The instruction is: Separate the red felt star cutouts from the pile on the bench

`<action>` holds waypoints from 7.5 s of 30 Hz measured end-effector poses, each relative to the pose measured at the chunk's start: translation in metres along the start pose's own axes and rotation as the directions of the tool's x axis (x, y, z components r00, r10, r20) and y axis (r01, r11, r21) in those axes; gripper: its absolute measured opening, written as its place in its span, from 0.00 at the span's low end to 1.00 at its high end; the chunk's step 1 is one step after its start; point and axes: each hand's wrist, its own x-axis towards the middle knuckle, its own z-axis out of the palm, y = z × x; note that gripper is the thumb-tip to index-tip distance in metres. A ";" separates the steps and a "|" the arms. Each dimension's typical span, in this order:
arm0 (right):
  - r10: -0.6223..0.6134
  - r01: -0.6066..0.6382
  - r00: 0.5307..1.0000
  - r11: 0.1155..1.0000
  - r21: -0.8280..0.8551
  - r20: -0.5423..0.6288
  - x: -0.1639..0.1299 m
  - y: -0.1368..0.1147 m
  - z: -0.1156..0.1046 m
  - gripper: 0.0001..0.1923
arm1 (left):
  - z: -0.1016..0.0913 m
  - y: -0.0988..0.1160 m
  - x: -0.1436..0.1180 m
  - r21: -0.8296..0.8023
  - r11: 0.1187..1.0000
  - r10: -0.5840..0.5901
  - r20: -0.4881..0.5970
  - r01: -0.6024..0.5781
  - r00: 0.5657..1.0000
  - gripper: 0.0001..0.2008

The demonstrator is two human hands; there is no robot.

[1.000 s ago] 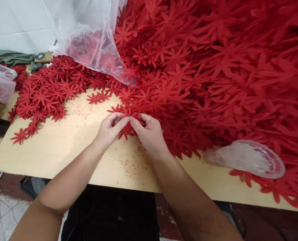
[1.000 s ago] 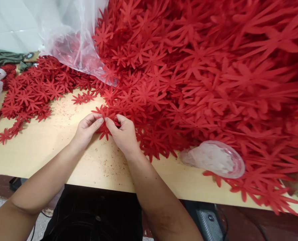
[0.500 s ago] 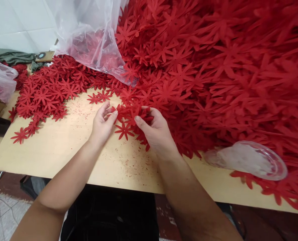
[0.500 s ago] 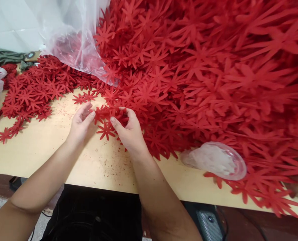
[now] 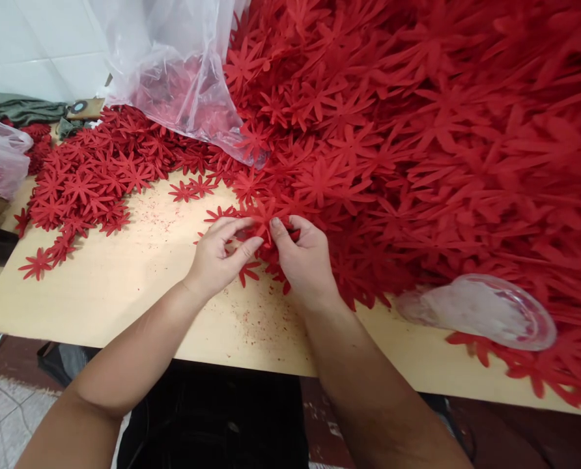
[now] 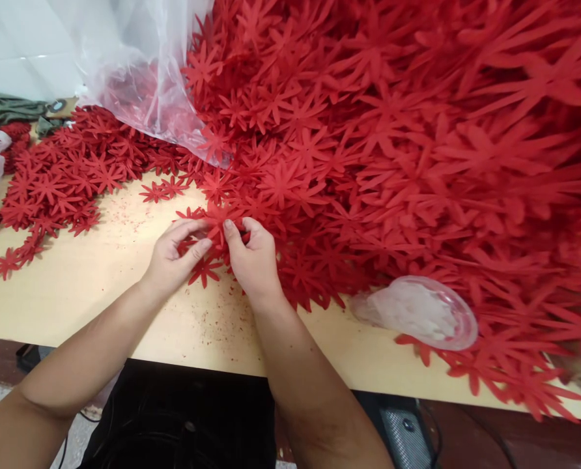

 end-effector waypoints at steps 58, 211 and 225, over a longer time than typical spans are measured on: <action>-0.092 0.110 0.963 0.992 -0.061 0.252 -0.005 0.002 0.006 0.26 | -0.003 0.002 0.003 -0.304 0.931 -0.222 -0.031 0.203 0.974 0.13; 0.012 -0.012 1.000 0.987 0.159 0.002 -0.008 0.004 0.012 0.24 | 0.002 -0.005 0.007 -0.481 0.780 -0.416 0.082 0.401 0.906 0.09; 0.032 -0.087 0.977 0.962 0.260 0.209 -0.011 0.002 0.017 0.14 | 0.003 -0.005 0.006 -0.386 0.864 -0.366 -0.041 0.323 0.930 0.04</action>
